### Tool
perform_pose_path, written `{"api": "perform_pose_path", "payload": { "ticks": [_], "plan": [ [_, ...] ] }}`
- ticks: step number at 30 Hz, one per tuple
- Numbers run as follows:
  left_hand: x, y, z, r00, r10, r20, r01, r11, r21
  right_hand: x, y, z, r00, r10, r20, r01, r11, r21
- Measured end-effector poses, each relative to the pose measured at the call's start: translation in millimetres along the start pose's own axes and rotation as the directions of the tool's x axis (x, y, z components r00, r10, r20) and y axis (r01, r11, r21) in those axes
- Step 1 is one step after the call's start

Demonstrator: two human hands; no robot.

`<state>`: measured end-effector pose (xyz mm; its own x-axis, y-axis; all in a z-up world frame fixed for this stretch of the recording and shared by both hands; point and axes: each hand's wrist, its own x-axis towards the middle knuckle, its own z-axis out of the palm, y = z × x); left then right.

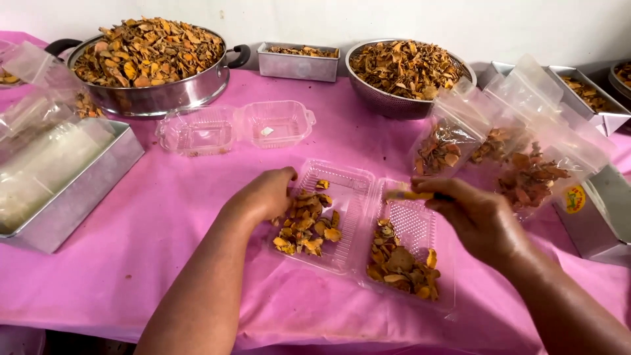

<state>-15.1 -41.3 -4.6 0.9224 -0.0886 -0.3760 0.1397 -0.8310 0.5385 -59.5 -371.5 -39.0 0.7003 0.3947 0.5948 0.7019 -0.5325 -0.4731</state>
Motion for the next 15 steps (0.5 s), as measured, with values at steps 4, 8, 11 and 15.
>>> {"api": "perform_pose_path", "payload": {
  "ticks": [4, 8, 11, 15],
  "plan": [
    [6, -2, 3, 1.0, 0.018, -0.006, -0.018, 0.998, 0.052, -11, -12, 1, 0.995, 0.076, 0.061, -0.083, 0.991, 0.104],
    [2, 0, 2, 1.0, 0.018, 0.001, -0.018, 0.999, 0.029, -16, -50, -23, 0.981, 0.149, 0.127, -0.174, 0.961, 0.214],
    [7, -1, 6, 1.0, 0.031, -0.005, -0.03, 0.996, 0.085, -12, -42, -25, 0.999, 0.015, 0.035, -0.019, 0.992, 0.123],
    [16, -6, 13, 0.998, 0.054, -0.033, -0.05, 0.992, 0.118, -10, -39, -17, 0.995, 0.099, 0.031, -0.101, 0.992, 0.079]
  ]
}}
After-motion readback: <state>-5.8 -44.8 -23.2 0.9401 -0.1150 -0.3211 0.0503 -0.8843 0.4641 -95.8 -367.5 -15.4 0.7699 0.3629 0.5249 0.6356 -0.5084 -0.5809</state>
